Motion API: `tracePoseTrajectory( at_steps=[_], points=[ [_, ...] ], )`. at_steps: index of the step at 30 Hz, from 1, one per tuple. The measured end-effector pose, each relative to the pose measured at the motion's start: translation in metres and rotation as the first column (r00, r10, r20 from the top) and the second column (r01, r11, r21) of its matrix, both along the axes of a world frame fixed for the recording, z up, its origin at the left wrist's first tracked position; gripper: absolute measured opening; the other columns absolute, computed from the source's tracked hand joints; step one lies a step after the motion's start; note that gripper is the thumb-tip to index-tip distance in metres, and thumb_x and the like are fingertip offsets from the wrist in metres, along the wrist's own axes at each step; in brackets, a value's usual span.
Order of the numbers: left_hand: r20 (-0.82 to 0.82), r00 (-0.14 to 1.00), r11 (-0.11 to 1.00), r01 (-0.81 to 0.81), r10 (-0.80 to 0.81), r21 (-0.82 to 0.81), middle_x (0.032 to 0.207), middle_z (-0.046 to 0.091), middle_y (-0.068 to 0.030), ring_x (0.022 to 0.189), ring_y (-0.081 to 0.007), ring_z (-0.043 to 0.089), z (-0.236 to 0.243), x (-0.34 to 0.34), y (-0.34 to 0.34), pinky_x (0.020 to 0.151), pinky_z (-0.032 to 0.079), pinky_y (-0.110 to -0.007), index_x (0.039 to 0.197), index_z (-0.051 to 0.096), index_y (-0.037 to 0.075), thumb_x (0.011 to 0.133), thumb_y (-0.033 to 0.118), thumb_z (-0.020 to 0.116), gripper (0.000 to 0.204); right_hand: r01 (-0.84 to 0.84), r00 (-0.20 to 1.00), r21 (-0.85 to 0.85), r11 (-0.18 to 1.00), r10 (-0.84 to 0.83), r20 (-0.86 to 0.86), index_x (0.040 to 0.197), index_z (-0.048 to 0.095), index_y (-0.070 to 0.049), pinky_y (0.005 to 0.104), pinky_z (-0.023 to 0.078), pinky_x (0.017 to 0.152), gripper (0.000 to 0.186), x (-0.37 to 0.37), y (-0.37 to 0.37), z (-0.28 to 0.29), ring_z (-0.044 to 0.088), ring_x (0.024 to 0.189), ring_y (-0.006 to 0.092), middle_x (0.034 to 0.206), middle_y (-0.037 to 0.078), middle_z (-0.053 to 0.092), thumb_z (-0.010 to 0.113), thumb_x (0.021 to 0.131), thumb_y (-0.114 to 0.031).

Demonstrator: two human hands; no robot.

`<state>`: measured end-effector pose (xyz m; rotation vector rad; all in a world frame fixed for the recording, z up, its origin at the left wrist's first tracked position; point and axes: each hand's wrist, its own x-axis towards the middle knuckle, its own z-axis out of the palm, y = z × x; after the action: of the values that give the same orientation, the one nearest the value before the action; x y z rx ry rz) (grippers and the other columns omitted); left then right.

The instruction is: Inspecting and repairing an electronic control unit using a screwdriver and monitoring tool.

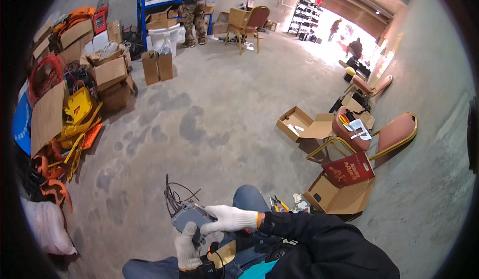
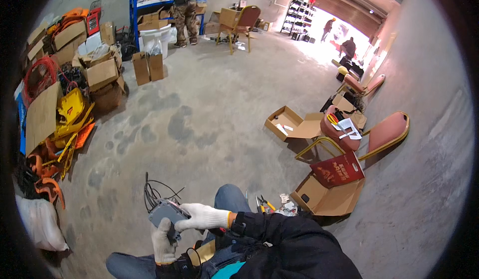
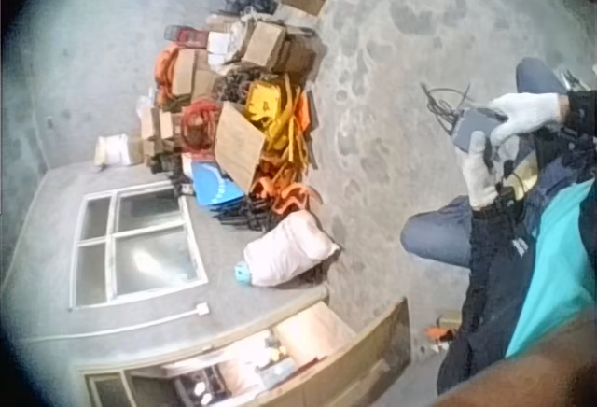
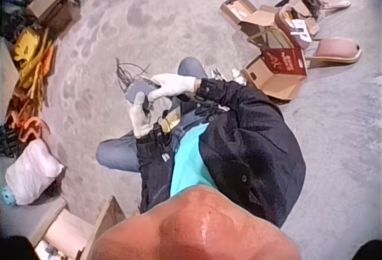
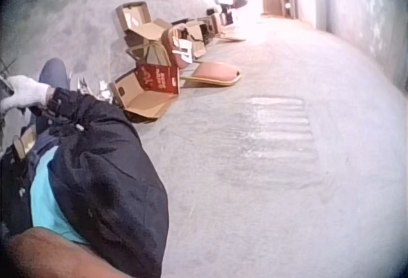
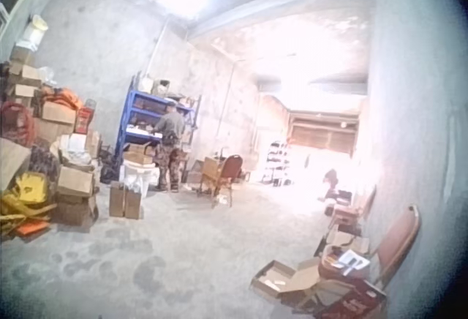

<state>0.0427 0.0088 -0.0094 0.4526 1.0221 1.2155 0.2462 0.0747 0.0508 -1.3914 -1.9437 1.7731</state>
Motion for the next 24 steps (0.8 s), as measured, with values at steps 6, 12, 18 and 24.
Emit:
tracePoseTrajectory(
  at_steps=[6, 12, 18, 24],
  points=[
    [0.14, 0.99, 0.999, 0.016, -0.011, -0.035, 0.124, 0.073, -0.0089, 0.099, -0.0194, 0.074, 0.027, 0.008, 0.017, 0.085, 0.063, -0.034, 0.143, 0.06, 0.002, 0.097, 0.023, 0.078, 0.053, 0.072, 0.993, -0.101, 0.992, -0.08, -0.082, 0.123, 0.063, -0.001, 0.0288, 0.051, 0.057, 0.042, 0.002, 0.002, 0.037, 0.061, 0.065, 0.009, 0.085, 0.002, 0.065, 0.073, 0.098, -0.034],
    [0.237, 0.972, 0.995, -0.014, -0.009, 0.095, 0.123, 0.071, -0.0109, 0.106, -0.0215, 0.073, 0.005, -0.008, 0.006, 0.088, 0.063, -0.036, 0.144, 0.058, 0.002, 0.095, 0.029, 0.084, 0.062, 0.073, 0.997, -0.117, 0.99, -0.074, -0.005, 0.13, 0.06, -0.002, 0.0301, 0.051, 0.058, 0.053, -0.013, -0.005, 0.01, 0.062, 0.062, 0.0121, 0.088, 0.006, 0.07, 0.073, 0.098, -0.041],
    [0.239, 0.971, 0.98, -0.064, 0.018, 0.188, 0.126, 0.071, -0.013, 0.111, -0.0222, 0.071, 0.011, -0.011, 0.007, 0.095, 0.061, -0.037, 0.142, 0.059, -0.002, 0.096, 0.028, 0.083, 0.06, 0.034, 0.996, -0.121, 0.992, -0.043, -0.075, 0.131, 0.059, -0.002, 0.0287, 0.051, 0.056, 0.044, -0.013, -0.009, 0.018, 0.061, 0.062, 0.0105, 0.093, 0.005, 0.071, 0.072, 0.099, -0.029],
    [0.226, 0.971, 0.981, -0.112, 0.075, 0.159, 0.124, 0.071, -0.0126, 0.108, -0.0211, 0.072, 0.008, -0.007, 0.007, 0.093, 0.061, -0.036, 0.141, 0.059, -0.001, 0.091, 0.031, 0.089, 0.066, 0.036, 0.999, -0.118, 0.992, -0.036, 0.003, 0.135, 0.06, -0.002, 0.0275, 0.051, 0.06, 0.05, -0.01, -0.003, 0.02, 0.059, 0.071, 0.008, 0.101, 0.005, 0.073, 0.073, 0.099, -0.033]
  ],
)
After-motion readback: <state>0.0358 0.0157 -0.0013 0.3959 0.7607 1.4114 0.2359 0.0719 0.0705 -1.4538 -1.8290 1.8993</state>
